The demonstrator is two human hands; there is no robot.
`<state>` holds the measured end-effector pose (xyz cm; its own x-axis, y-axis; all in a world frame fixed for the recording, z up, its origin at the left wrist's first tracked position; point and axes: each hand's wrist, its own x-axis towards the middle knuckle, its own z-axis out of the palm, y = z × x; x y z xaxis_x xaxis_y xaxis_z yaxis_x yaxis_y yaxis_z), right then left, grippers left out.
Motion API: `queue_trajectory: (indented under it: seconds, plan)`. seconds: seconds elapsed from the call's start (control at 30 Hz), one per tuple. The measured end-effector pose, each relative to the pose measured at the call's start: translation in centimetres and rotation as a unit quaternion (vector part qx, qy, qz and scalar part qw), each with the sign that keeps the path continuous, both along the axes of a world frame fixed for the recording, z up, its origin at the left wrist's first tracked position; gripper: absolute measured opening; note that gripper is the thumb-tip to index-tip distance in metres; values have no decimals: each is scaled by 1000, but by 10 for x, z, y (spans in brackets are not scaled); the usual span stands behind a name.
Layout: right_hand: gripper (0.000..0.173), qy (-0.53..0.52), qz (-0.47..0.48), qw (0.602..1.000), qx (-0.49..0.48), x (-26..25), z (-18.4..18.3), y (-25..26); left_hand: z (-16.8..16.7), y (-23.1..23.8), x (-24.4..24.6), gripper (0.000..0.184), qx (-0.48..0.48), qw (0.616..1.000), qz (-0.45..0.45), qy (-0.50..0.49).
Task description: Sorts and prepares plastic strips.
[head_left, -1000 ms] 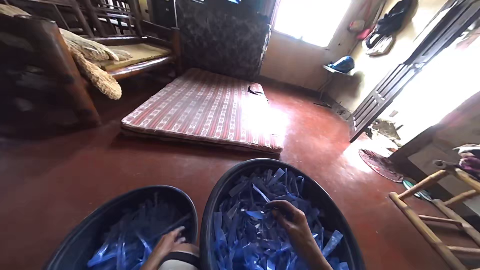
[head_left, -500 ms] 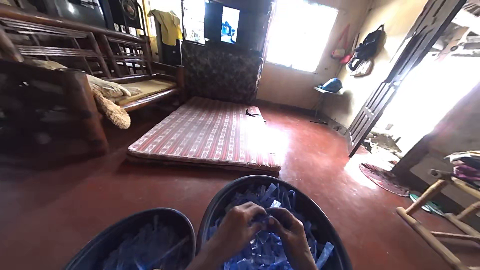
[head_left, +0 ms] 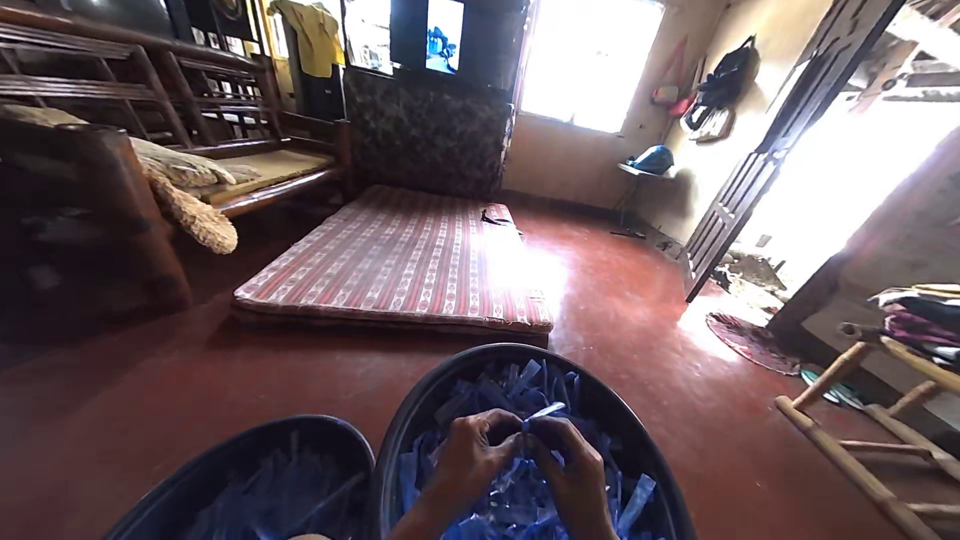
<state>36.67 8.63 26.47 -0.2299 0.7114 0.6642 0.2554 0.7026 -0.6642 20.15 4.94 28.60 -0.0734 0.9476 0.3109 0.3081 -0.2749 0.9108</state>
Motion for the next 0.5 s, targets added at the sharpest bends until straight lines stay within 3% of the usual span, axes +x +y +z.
queue_trajectory:
  seconds: [0.3, 0.5]
  plan:
    - [16, -69, -40, 985, 152, -4, -3, 2, 3, -5, 4, 20, -24, 997, -7, 69]
    - [19, -57, -9, 997, 55, 1, 1, -1, -2, -5, 9, 18, 56, 990, -12, 128]
